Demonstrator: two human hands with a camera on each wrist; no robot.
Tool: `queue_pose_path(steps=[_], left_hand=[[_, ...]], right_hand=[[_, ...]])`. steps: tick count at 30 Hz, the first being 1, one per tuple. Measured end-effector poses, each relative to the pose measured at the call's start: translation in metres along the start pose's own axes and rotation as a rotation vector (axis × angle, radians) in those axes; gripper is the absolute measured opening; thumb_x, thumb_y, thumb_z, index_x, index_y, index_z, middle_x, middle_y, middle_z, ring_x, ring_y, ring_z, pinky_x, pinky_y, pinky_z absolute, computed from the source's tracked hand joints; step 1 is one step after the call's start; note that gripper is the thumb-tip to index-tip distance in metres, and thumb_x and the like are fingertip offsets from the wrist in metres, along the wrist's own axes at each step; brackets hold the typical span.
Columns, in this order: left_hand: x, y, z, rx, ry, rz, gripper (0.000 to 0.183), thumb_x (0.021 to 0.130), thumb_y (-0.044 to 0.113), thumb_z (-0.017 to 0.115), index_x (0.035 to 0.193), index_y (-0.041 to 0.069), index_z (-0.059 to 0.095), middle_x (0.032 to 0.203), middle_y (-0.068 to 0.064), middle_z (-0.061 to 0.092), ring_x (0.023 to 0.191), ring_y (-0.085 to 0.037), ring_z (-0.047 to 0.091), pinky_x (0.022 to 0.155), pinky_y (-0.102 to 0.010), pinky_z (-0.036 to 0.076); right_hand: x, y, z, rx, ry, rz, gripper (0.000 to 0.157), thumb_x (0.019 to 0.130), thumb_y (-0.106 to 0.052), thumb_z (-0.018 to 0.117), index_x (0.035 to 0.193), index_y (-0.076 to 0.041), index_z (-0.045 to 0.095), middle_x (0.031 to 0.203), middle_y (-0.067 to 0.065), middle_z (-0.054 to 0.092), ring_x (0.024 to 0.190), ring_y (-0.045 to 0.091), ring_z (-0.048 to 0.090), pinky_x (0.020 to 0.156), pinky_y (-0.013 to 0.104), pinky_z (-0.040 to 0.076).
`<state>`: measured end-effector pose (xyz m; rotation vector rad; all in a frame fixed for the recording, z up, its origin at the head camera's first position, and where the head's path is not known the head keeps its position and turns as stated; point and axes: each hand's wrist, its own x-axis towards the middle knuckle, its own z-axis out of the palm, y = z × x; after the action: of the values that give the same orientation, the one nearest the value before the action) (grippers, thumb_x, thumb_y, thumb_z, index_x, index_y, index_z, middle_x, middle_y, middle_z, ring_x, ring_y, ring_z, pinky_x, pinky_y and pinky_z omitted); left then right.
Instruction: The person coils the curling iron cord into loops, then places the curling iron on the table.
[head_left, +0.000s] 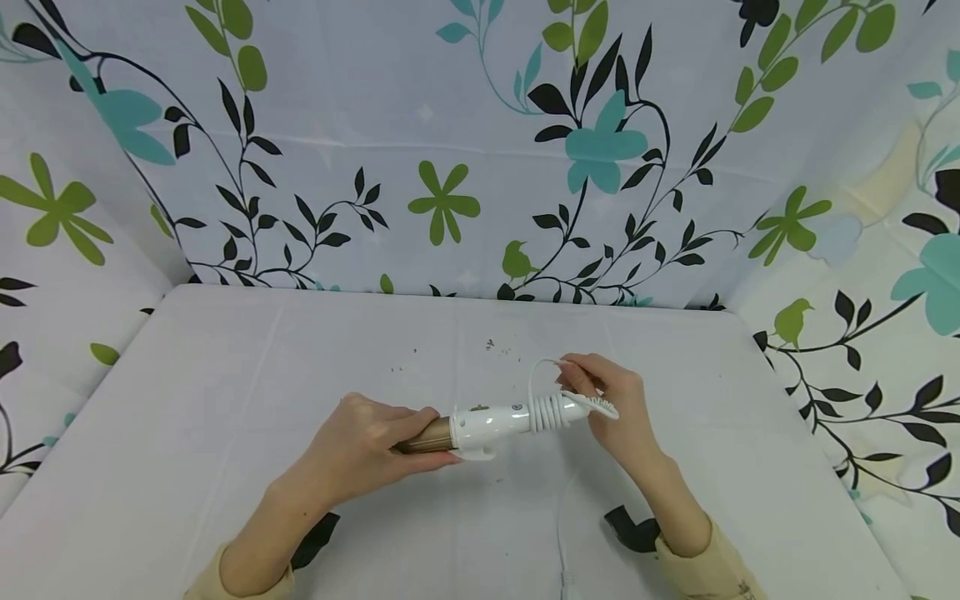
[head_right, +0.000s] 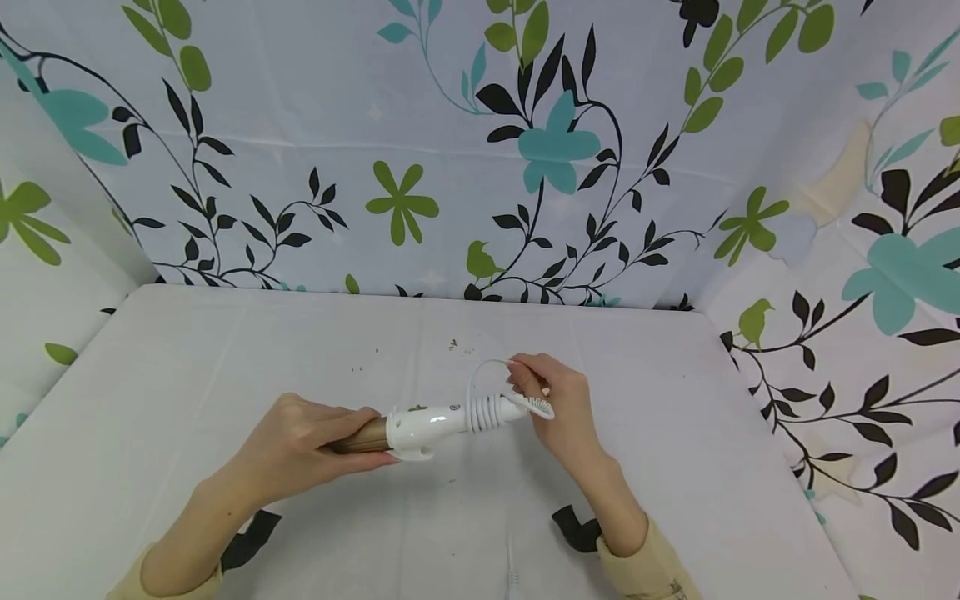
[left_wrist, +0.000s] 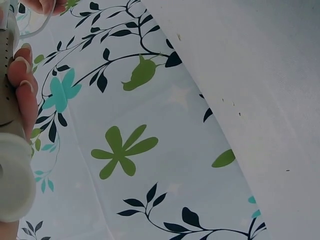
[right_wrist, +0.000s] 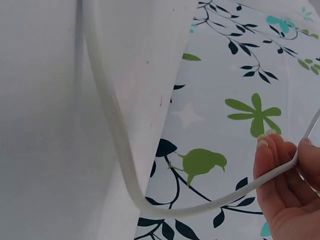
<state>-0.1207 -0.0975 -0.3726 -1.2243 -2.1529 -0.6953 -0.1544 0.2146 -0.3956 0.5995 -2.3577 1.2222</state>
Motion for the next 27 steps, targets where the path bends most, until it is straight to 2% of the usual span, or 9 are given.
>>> queue_pose_path(steps=[2,4,6,9,12,14,18,22,27], left_hand=[[0.000,0.001,0.000,-0.003,-0.001,-0.009,0.033,0.070,0.034,0.090,0.082,0.014,0.067,0.062,0.013,0.065,0.047,0.005,0.047,0.047,-0.009,0.034],[0.001,0.001,-0.001,0.004,0.017,0.001,0.031,0.080,0.040,0.084,0.083,0.014,0.067,0.062,0.013,0.065,0.046,0.005,0.048,0.046,-0.009,0.034],[0.002,0.001,-0.002,0.011,0.035,0.009,0.031,0.084,0.042,0.080,0.083,0.014,0.067,0.061,0.013,0.064,0.046,0.005,0.046,0.046,-0.009,0.033],[0.003,0.001,-0.003,0.029,0.067,0.020,0.039,0.094,0.050,0.064,0.083,0.013,0.066,0.061,0.012,0.063,0.045,0.004,0.045,0.045,-0.010,0.031],[0.004,0.001,-0.003,0.046,0.086,0.003,0.043,0.096,0.052,0.059,0.082,0.012,0.066,0.060,0.010,0.063,0.044,0.003,0.045,0.044,-0.011,0.030],[0.004,0.001,-0.003,0.054,0.100,-0.012,0.046,0.097,0.053,0.056,0.081,0.011,0.066,0.059,0.009,0.063,0.043,0.001,0.045,0.043,-0.011,0.030],[0.004,0.001,-0.003,0.055,0.121,-0.043,0.046,0.097,0.053,0.056,0.081,0.011,0.066,0.060,0.008,0.064,0.043,0.000,0.048,0.043,-0.012,0.033],[0.004,0.001,-0.003,0.053,0.131,-0.070,0.046,0.096,0.054,0.057,0.081,0.011,0.066,0.062,0.008,0.065,0.044,-0.001,0.051,0.044,-0.013,0.036],[0.004,0.001,-0.004,0.060,0.139,-0.123,0.052,0.096,0.057,0.055,0.082,0.009,0.069,0.066,0.004,0.070,0.046,-0.004,0.057,0.043,-0.016,0.038]], right_hand=[[-0.001,-0.002,-0.001,0.042,-0.012,0.075,0.012,0.095,-0.003,0.065,0.105,0.003,0.070,0.084,0.009,0.074,0.075,0.020,0.072,0.068,0.016,0.054],[-0.001,-0.003,-0.001,0.054,-0.029,0.126,0.014,0.097,-0.006,0.064,0.107,0.003,0.069,0.086,0.010,0.075,0.079,0.021,0.074,0.068,0.016,0.055],[-0.001,-0.004,-0.002,0.047,-0.047,0.146,0.016,0.097,-0.008,0.064,0.107,0.003,0.070,0.088,0.009,0.076,0.081,0.018,0.073,0.068,0.017,0.055],[-0.002,-0.002,0.000,0.002,-0.083,0.161,0.018,0.095,-0.004,0.067,0.111,0.003,0.072,0.097,0.011,0.077,0.091,0.022,0.074,0.076,0.027,0.058],[-0.004,-0.001,0.003,-0.053,-0.114,0.149,0.024,0.090,0.004,0.069,0.113,0.003,0.072,0.107,0.015,0.075,0.099,0.029,0.072,0.080,0.040,0.058],[-0.005,0.000,0.006,-0.081,-0.121,0.108,0.027,0.087,0.010,0.070,0.113,0.004,0.072,0.109,0.017,0.074,0.102,0.033,0.071,0.081,0.044,0.058],[-0.007,0.001,0.010,-0.076,-0.118,0.018,0.021,0.087,0.010,0.070,0.106,0.002,0.073,0.105,0.014,0.074,0.099,0.029,0.072,0.080,0.038,0.059],[-0.007,-0.003,0.013,-0.006,-0.146,0.044,0.015,0.089,0.005,0.070,0.102,-0.003,0.074,0.101,0.007,0.075,0.095,0.022,0.073,0.081,0.034,0.058],[-0.007,-0.010,0.016,0.031,-0.237,0.046,0.012,0.092,0.000,0.069,0.100,-0.006,0.074,0.097,0.000,0.075,0.090,0.014,0.071,0.078,0.031,0.058]])
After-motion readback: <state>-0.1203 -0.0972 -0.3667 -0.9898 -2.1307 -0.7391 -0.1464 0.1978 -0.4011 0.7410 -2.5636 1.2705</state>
